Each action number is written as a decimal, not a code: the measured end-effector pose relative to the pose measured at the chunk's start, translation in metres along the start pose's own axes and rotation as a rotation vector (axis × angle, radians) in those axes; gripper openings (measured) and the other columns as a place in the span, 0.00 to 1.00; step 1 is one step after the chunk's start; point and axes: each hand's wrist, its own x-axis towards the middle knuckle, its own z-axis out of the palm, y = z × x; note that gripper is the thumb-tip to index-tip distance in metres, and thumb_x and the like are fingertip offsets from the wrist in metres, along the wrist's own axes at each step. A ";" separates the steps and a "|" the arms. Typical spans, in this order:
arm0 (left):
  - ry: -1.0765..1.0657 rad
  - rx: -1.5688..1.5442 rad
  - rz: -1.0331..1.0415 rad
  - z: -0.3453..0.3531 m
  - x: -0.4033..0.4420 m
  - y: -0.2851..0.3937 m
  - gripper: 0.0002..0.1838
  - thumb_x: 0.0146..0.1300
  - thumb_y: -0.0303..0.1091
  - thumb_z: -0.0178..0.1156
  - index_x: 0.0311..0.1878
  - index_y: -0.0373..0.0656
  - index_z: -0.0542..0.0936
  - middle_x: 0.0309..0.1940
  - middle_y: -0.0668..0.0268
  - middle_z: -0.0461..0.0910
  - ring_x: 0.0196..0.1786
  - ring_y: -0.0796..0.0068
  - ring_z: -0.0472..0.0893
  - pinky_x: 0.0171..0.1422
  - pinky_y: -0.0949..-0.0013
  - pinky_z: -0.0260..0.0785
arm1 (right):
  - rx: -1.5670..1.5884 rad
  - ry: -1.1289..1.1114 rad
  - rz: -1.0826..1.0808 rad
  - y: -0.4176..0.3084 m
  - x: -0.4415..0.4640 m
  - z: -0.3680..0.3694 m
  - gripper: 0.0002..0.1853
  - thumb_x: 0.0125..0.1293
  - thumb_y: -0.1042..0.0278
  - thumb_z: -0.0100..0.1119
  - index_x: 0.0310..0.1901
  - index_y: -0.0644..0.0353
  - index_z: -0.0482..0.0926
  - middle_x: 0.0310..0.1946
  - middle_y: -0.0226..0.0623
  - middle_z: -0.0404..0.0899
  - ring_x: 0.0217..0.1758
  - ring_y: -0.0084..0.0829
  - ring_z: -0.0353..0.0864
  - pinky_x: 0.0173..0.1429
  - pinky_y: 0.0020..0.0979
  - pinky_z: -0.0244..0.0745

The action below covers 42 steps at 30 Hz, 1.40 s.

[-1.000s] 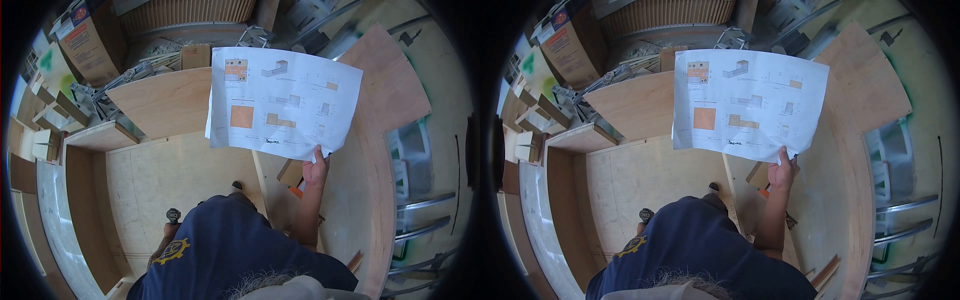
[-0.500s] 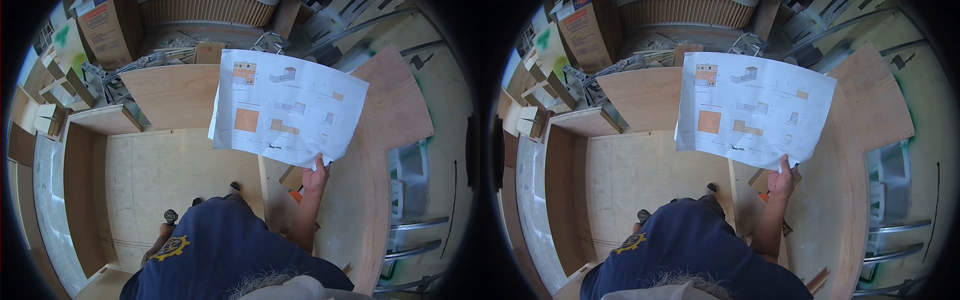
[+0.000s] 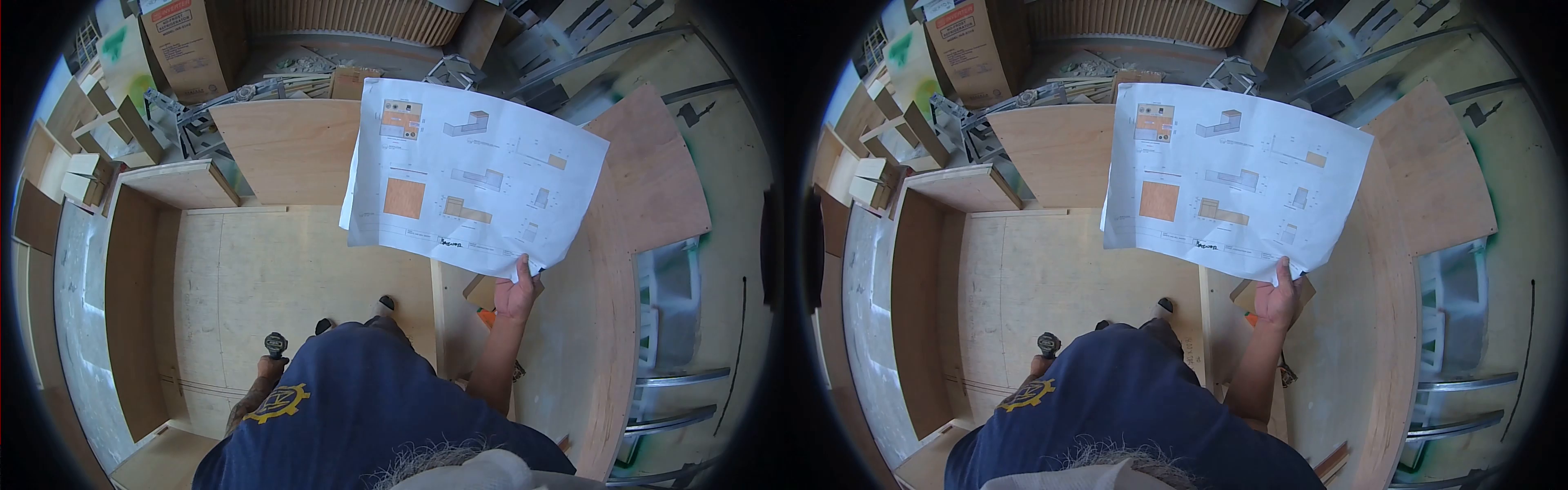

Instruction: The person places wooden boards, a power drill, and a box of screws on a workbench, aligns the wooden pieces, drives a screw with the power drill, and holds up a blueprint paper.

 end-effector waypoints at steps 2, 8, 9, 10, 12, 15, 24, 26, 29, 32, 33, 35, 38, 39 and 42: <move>-0.033 -0.026 -0.030 -0.002 -0.003 0.004 0.26 0.56 0.56 0.71 0.35 0.35 0.90 0.34 0.45 0.90 0.45 0.48 0.91 0.51 0.49 0.82 | -0.011 0.008 -0.002 0.001 0.000 -0.002 0.27 0.79 0.73 0.60 0.77 0.55 0.68 0.74 0.36 0.74 0.77 0.38 0.74 0.80 0.48 0.70; -0.071 0.004 -0.032 0.008 0.006 -0.006 0.27 0.55 0.55 0.72 0.37 0.35 0.90 0.38 0.41 0.89 0.49 0.47 0.91 0.53 0.48 0.81 | -0.011 -0.003 -0.013 -0.001 0.000 0.003 0.28 0.79 0.73 0.60 0.77 0.57 0.68 0.74 0.38 0.74 0.76 0.38 0.74 0.80 0.49 0.70; -0.090 0.009 -0.017 0.008 0.006 -0.007 0.27 0.55 0.56 0.72 0.37 0.35 0.90 0.38 0.41 0.89 0.49 0.46 0.91 0.53 0.48 0.80 | 0.000 -0.008 -0.007 -0.001 -0.001 0.004 0.28 0.79 0.73 0.60 0.77 0.57 0.67 0.74 0.38 0.74 0.77 0.39 0.74 0.80 0.49 0.70; -0.090 0.009 -0.017 0.008 0.007 -0.009 0.27 0.55 0.56 0.72 0.37 0.35 0.90 0.38 0.41 0.89 0.49 0.46 0.91 0.53 0.48 0.80 | 0.000 -0.008 -0.007 -0.001 -0.001 0.003 0.28 0.79 0.73 0.60 0.77 0.57 0.67 0.74 0.38 0.74 0.77 0.39 0.74 0.80 0.49 0.70; -0.103 0.007 0.008 0.006 0.008 -0.014 0.27 0.55 0.55 0.73 0.37 0.34 0.90 0.38 0.41 0.89 0.49 0.46 0.91 0.54 0.48 0.80 | 0.014 -0.017 -0.004 0.000 -0.002 0.003 0.29 0.80 0.73 0.59 0.78 0.57 0.66 0.75 0.38 0.73 0.77 0.40 0.73 0.80 0.50 0.70; -0.076 0.026 -0.047 -0.002 0.001 -0.004 0.26 0.54 0.55 0.73 0.37 0.35 0.90 0.38 0.42 0.90 0.49 0.47 0.91 0.54 0.48 0.80 | 0.005 -0.023 -0.006 -0.001 -0.002 0.002 0.29 0.80 0.73 0.59 0.79 0.57 0.65 0.76 0.39 0.72 0.78 0.41 0.72 0.81 0.50 0.69; -0.056 -0.055 -0.004 -0.011 -0.007 0.002 0.25 0.55 0.55 0.71 0.36 0.37 0.90 0.36 0.43 0.90 0.47 0.47 0.91 0.51 0.48 0.80 | -0.004 -0.009 -0.020 -0.001 -0.003 0.005 0.29 0.80 0.74 0.58 0.79 0.59 0.64 0.77 0.40 0.71 0.78 0.41 0.72 0.81 0.49 0.69; -0.053 -0.036 -0.009 -0.006 0.000 0.000 0.25 0.55 0.55 0.71 0.35 0.37 0.90 0.36 0.43 0.90 0.47 0.47 0.91 0.51 0.48 0.80 | -0.001 -0.014 -0.025 0.000 -0.003 0.007 0.30 0.80 0.74 0.58 0.79 0.59 0.64 0.77 0.41 0.71 0.78 0.41 0.73 0.81 0.49 0.69; -0.049 -0.030 -0.005 -0.002 0.003 -0.001 0.25 0.56 0.55 0.70 0.35 0.37 0.90 0.36 0.43 0.89 0.47 0.46 0.91 0.51 0.48 0.80 | 0.009 -0.018 -0.023 -0.002 -0.004 0.007 0.30 0.80 0.75 0.58 0.79 0.60 0.64 0.77 0.41 0.71 0.77 0.41 0.73 0.81 0.48 0.70; -0.048 -0.010 0.008 0.003 0.010 -0.005 0.26 0.56 0.56 0.70 0.35 0.37 0.90 0.36 0.43 0.89 0.48 0.45 0.90 0.52 0.47 0.80 | 0.009 -0.006 -0.018 -0.003 -0.005 0.010 0.30 0.80 0.75 0.58 0.79 0.60 0.63 0.77 0.41 0.71 0.77 0.41 0.73 0.80 0.48 0.71; -0.050 0.024 0.014 0.005 0.013 -0.008 0.26 0.56 0.57 0.70 0.35 0.37 0.90 0.36 0.43 0.89 0.48 0.45 0.90 0.52 0.47 0.80 | 0.003 0.007 -0.021 -0.004 -0.005 0.011 0.30 0.80 0.75 0.58 0.79 0.60 0.63 0.77 0.41 0.71 0.77 0.40 0.73 0.80 0.48 0.71; -0.055 0.018 -0.001 0.000 0.007 -0.001 0.27 0.56 0.58 0.70 0.35 0.37 0.90 0.36 0.43 0.89 0.48 0.45 0.90 0.52 0.47 0.80 | -0.001 0.009 -0.015 -0.004 -0.006 0.013 0.30 0.80 0.75 0.58 0.79 0.61 0.63 0.77 0.41 0.71 0.77 0.40 0.73 0.80 0.47 0.71; -0.055 0.017 -0.017 -0.006 0.000 0.006 0.27 0.56 0.58 0.70 0.36 0.37 0.90 0.36 0.42 0.89 0.48 0.45 0.90 0.52 0.47 0.80 | -0.003 0.006 -0.010 -0.005 -0.005 0.012 0.29 0.80 0.75 0.58 0.79 0.61 0.64 0.76 0.41 0.71 0.77 0.40 0.73 0.80 0.47 0.71; -0.049 0.023 -0.017 -0.008 -0.002 0.008 0.27 0.56 0.58 0.70 0.36 0.37 0.90 0.36 0.42 0.89 0.47 0.45 0.91 0.52 0.47 0.80 | 0.000 0.003 -0.012 -0.004 -0.005 0.011 0.29 0.80 0.75 0.58 0.79 0.61 0.64 0.76 0.41 0.71 0.77 0.40 0.73 0.80 0.47 0.71; -0.072 0.054 -0.013 0.002 0.010 -0.005 0.27 0.56 0.59 0.70 0.36 0.38 0.91 0.37 0.42 0.89 0.47 0.46 0.91 0.52 0.47 0.80 | -0.007 -0.003 -0.022 -0.004 -0.004 0.008 0.29 0.80 0.74 0.58 0.79 0.61 0.65 0.76 0.41 0.71 0.77 0.40 0.74 0.80 0.47 0.71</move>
